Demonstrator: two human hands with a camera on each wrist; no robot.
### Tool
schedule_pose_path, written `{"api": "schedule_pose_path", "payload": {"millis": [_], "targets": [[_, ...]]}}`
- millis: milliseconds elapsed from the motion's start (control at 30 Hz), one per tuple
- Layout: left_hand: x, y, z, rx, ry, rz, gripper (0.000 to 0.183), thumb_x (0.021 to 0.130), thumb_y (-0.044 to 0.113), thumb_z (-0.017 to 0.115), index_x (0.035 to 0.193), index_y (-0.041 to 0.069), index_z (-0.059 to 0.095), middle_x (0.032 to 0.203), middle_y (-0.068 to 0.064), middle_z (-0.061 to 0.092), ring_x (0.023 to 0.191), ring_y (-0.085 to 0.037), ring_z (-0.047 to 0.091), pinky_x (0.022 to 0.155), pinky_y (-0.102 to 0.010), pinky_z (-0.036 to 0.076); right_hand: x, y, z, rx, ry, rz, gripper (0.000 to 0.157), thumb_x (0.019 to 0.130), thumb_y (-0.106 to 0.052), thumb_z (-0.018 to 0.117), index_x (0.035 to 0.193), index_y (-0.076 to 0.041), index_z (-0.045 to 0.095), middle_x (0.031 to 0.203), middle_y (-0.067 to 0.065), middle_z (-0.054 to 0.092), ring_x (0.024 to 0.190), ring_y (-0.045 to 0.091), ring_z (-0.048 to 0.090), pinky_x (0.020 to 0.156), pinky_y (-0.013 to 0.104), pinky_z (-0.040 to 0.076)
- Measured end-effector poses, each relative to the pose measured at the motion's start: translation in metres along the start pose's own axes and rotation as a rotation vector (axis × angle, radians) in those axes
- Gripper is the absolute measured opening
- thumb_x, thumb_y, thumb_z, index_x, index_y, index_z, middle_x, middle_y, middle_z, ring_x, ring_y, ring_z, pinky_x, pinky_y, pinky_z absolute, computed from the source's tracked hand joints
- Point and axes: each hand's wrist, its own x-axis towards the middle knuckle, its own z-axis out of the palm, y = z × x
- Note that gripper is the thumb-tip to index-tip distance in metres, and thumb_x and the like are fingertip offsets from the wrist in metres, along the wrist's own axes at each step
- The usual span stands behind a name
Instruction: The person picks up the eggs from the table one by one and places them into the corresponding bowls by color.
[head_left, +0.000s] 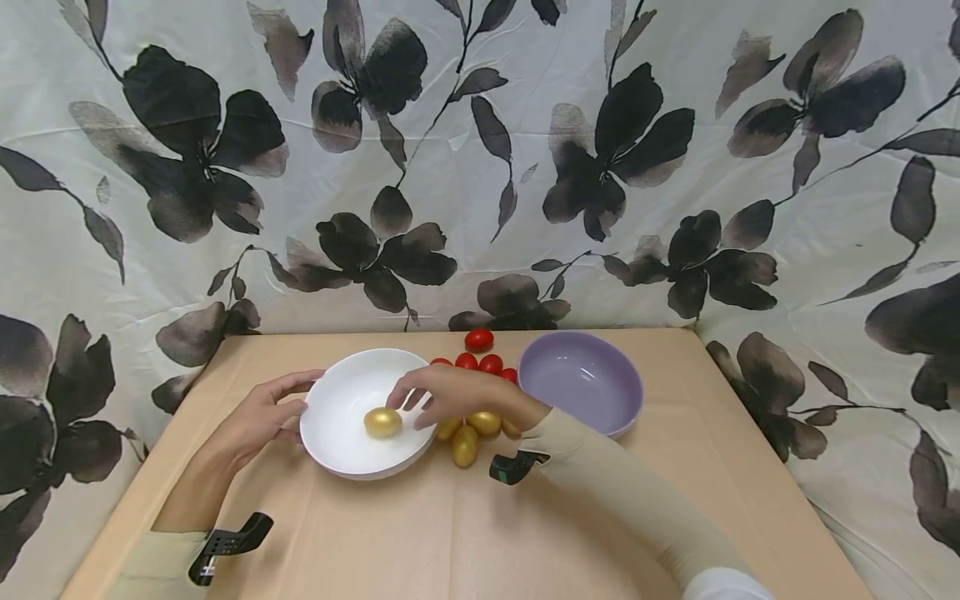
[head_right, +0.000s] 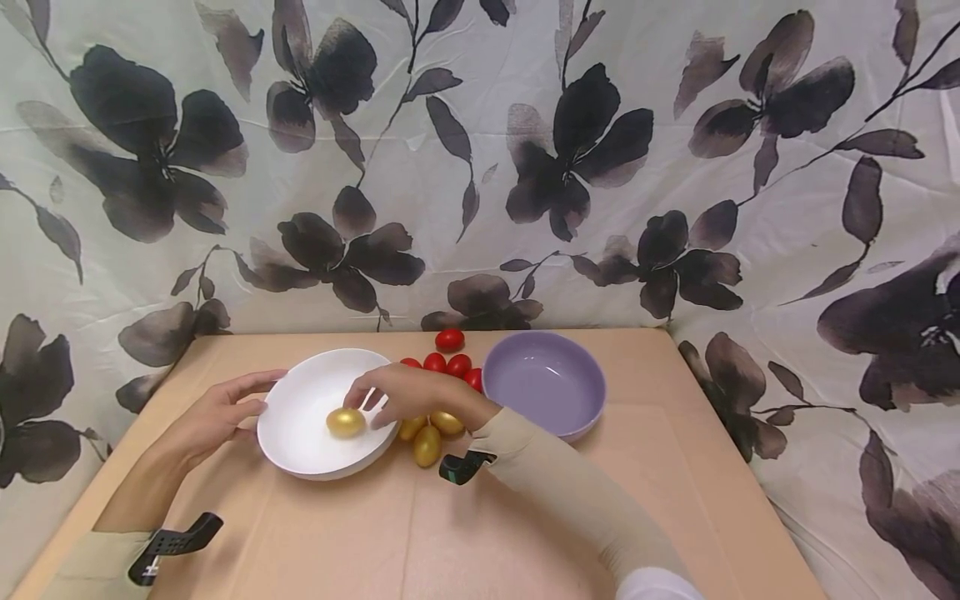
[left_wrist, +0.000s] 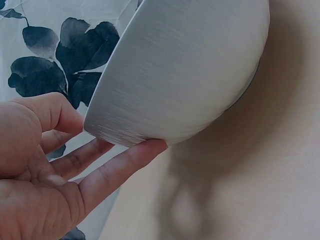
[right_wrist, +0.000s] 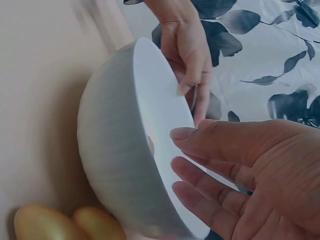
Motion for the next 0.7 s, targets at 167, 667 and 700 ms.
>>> {"api": "schedule_pose_path", "payload": {"millis": [167,667,700], "targets": [[0.000,0.000,0.000,0.020,0.005,0.003,0.055,0.099,-0.001,0.053,0.153,0.001,0.040,0.147,-0.030,0.041,0.112,-0.029,0.060,0.072,-0.048,0.063,-0.014,0.001,-0.006,-0.004,0.029,0.016,0.042,0.089,-0.006,0.076,0.130,-0.009,0.065,0.130,0.004,0.067,0.121,0.021,0.064,0.097,0.027,0.055],[0.000,0.000,0.001,0.024,0.008,0.002,0.057,0.098,-0.001,0.052,0.154,0.002,0.040,0.147,-0.029,0.041,0.109,-0.032,0.061,0.071,-0.050,0.063,-0.044,0.015,-0.011,0.026,0.104,0.012,0.042,0.088,-0.003,0.076,0.129,-0.005,0.065,0.128,0.009,0.068,0.118,0.025,0.065,0.096,0.029,0.056],[0.000,0.000,0.001,0.023,0.008,0.002,0.057,0.098,-0.001,0.052,0.154,0.002,0.040,0.147,-0.030,0.041,0.109,-0.031,0.061,0.071,-0.050,0.063,-0.045,0.016,-0.011,0.027,0.109,0.020,0.043,0.088,-0.003,0.077,0.129,-0.004,0.065,0.127,0.010,0.068,0.118,0.025,0.065,0.097,0.029,0.056]]}}
